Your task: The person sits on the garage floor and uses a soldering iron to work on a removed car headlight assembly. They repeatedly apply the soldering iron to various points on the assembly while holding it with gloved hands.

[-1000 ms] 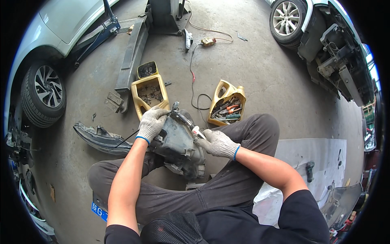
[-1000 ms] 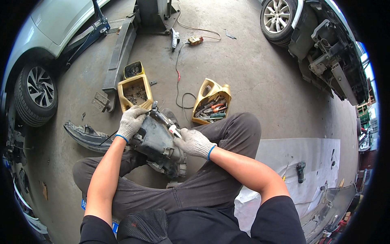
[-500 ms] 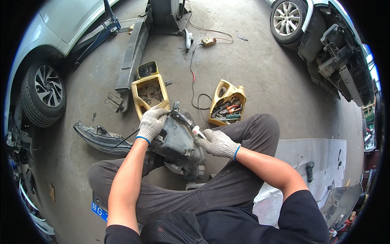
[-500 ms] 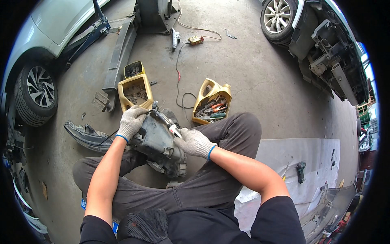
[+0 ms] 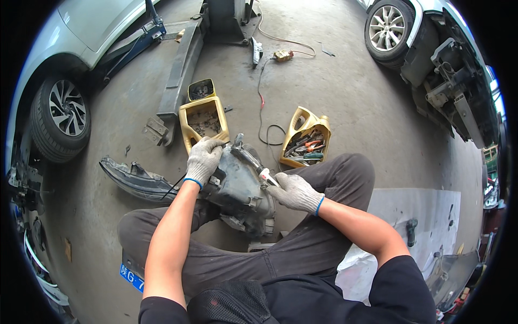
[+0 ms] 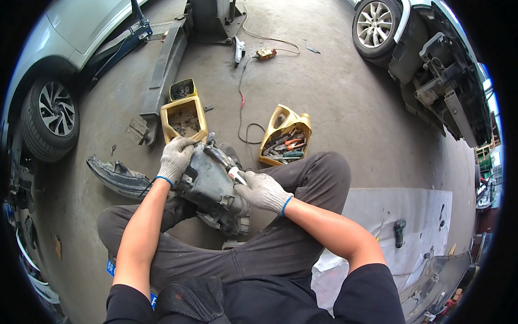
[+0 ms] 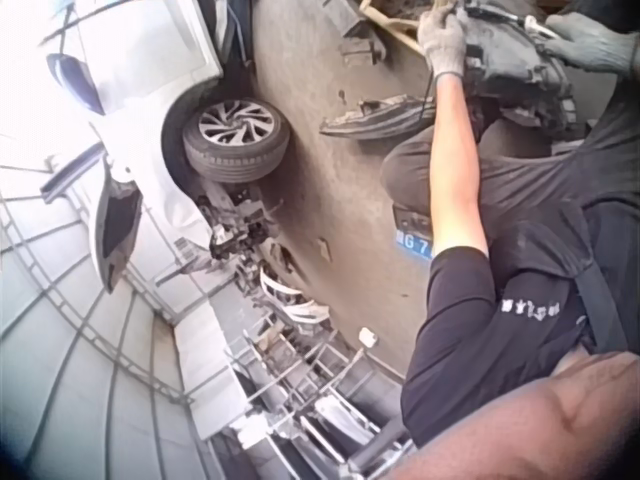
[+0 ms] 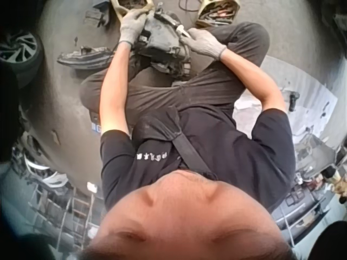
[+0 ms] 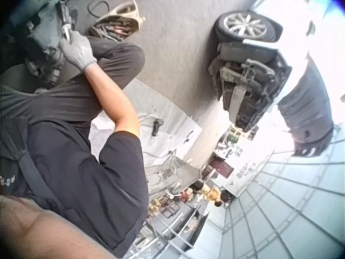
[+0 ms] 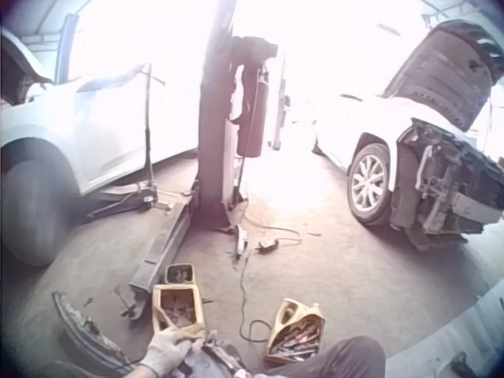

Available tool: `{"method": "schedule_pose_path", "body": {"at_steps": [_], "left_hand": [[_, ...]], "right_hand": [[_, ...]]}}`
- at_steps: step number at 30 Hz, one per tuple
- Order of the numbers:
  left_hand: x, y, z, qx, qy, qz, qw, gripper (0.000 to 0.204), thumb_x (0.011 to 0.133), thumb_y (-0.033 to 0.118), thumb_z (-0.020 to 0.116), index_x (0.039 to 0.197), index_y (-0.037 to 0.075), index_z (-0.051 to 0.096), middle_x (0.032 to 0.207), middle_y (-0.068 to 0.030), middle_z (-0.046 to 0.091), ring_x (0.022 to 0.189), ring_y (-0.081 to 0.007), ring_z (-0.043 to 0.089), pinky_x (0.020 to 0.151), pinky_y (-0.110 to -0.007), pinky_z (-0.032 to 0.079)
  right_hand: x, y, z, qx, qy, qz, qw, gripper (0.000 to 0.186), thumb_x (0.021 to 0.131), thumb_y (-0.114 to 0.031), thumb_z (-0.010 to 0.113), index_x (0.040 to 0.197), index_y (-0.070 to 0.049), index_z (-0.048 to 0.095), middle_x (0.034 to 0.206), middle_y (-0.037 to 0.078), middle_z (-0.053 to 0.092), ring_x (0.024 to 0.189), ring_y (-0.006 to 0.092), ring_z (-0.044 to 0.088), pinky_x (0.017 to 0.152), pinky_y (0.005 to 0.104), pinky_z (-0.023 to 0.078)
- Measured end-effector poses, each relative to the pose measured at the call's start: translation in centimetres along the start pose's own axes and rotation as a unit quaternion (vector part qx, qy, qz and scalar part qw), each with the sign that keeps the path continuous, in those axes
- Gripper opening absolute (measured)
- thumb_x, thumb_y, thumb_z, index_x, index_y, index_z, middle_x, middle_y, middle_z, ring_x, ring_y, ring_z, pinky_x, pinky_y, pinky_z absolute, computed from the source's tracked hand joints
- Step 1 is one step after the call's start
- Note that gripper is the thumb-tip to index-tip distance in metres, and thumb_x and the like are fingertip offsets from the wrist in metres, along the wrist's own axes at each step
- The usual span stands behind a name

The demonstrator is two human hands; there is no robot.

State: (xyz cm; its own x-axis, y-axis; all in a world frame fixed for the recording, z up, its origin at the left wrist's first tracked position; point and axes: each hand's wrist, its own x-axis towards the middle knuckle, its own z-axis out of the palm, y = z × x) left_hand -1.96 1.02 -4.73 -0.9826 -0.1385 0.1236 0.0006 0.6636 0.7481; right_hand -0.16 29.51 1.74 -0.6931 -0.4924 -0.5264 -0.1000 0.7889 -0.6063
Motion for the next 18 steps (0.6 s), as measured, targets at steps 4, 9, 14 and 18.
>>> {"method": "schedule_pose_path", "body": {"at_steps": [4,9,14,18], "left_hand": [[-0.1,-0.2,-0.1,0.034,0.019,-0.003,0.999,0.022,0.085,0.014,0.062,0.098,0.001,0.075,0.097,-0.0170,0.070,0.093,-0.0339,0.069,0.085,-0.039,0.054],[-0.1,-0.2,0.2,0.070,-0.007,0.027,0.997,0.020,0.085,0.014,0.061,0.095,0.008,0.077,0.094,-0.0145,0.070,0.091,-0.0336,0.068,0.084,-0.040,0.054],[-0.3,-0.5,0.3,0.090,-0.001,0.032,0.995,0.020,0.085,0.015,0.062,0.095,0.012,0.079,0.092,-0.0125,0.068,0.091,-0.0337,0.067,0.084,-0.042,0.054],[-0.3,-0.4,0.4,0.085,-0.020,0.028,0.996,0.021,0.084,0.015,0.062,0.096,0.012,0.079,0.094,-0.0123,0.068,0.092,-0.0330,0.067,0.085,-0.042,0.054]], "right_hand": [[0.3,0.7,0.3,0.023,0.011,0.013,1.000,0.055,0.095,-0.048,0.052,0.108,0.005,0.059,0.095,0.033,0.068,0.098,0.0476,0.066,0.087,0.0532,0.050],[0.4,1.1,0.2,0.038,0.020,0.020,0.999,0.056,0.095,-0.050,0.054,0.105,0.005,0.062,0.098,0.033,0.068,0.099,0.0475,0.066,0.087,0.0522,0.050],[0.4,0.9,0.4,0.037,0.002,0.021,0.999,0.057,0.095,-0.050,0.055,0.107,0.005,0.062,0.097,0.031,0.069,0.100,0.0466,0.067,0.087,0.0510,0.051],[0.6,0.7,0.5,0.024,-0.003,0.024,0.999,0.055,0.096,-0.049,0.054,0.110,0.003,0.064,0.097,0.030,0.070,0.100,0.0458,0.067,0.087,0.0506,0.052]]}}
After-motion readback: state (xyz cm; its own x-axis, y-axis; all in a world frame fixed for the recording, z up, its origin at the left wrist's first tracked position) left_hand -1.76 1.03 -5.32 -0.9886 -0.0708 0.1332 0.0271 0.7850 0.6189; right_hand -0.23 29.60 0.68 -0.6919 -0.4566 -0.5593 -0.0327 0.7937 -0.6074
